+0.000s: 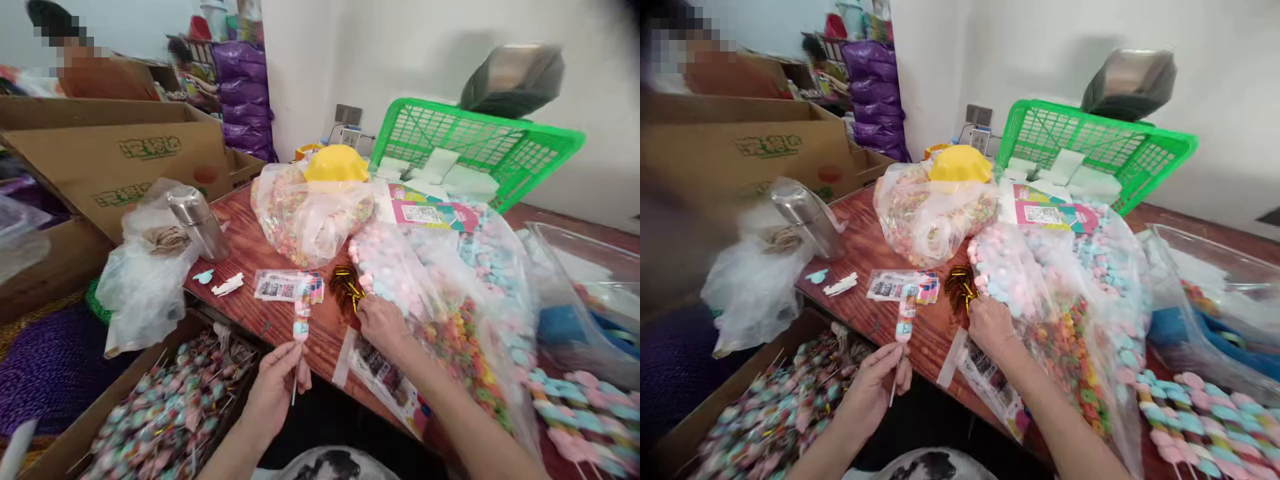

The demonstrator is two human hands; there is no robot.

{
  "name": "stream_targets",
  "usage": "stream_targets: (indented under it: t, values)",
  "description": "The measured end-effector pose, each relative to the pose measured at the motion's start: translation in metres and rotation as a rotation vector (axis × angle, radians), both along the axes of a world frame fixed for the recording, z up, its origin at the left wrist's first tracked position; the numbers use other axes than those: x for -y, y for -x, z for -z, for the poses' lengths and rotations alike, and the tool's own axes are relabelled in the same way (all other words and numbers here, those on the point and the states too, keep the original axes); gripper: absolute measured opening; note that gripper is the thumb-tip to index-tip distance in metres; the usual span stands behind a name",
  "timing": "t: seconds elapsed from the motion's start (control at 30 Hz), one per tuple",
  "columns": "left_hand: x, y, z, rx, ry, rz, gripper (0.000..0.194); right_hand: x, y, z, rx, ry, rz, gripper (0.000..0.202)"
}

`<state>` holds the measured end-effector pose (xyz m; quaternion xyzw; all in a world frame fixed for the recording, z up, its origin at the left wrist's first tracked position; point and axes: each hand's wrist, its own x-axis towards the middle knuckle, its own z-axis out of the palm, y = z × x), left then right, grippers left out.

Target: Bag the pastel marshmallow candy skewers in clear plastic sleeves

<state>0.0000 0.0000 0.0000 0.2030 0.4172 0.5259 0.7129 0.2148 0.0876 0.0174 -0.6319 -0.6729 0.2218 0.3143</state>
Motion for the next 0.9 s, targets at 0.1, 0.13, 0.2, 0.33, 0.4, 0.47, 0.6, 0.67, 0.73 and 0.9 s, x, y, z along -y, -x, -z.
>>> stream_targets:
  t: [0.1, 0.13, 0.2, 0.33, 0.4, 0.47, 0.6, 0.67, 0.73, 0.9]
  values:
    - [0.000, -0.003, 0.002, 0.003, -0.004, 0.018, 0.030, -0.005, -0.015, -0.010, -0.034, -0.006, 0.010, 0.013]
    - [0.000, -0.004, 0.002, 0.006, -0.004, 0.023, 0.030, -0.006, -0.020, -0.013, -0.060, -0.004, 0.016, 0.013]
    - [-0.001, -0.007, 0.002, 0.011, -0.002, 0.034, 0.030, -0.008, -0.029, -0.018, -0.138, 0.004, 0.034, 0.015]
    - [-0.004, -0.013, -0.001, 0.037, 0.000, 0.065, 0.030, -0.007, -0.039, -0.023, -0.351, 0.062, 0.055, 0.028]
    - [-0.005, -0.015, -0.002, 0.044, -0.005, 0.091, 0.029, -0.006, -0.040, -0.024, -0.485, 0.090, 0.065, 0.032]
    - [-0.005, -0.016, -0.004, 0.046, -0.021, 0.112, 0.028, -0.003, -0.039, -0.024, -0.638, 0.095, 0.097, 0.037]
    - [-0.012, -0.020, -0.010, 0.039, -0.102, 0.143, 0.023, 0.008, -0.028, -0.025, -0.915, 0.097, 0.150, 0.038]
    - [-0.018, -0.026, -0.014, 0.034, -0.148, 0.157, 0.022, 0.015, -0.020, -0.027, -1.020, 0.124, 0.138, 0.037]
    - [-0.026, -0.036, -0.018, 0.040, -0.185, 0.165, 0.023, 0.023, -0.012, -0.030, -1.111, 0.156, 0.115, 0.036]
    - [-0.037, -0.068, -0.029, 0.130, -0.200, 0.242, 0.025, 0.040, 0.002, -0.034, -1.266, 0.222, 0.056, 0.030]
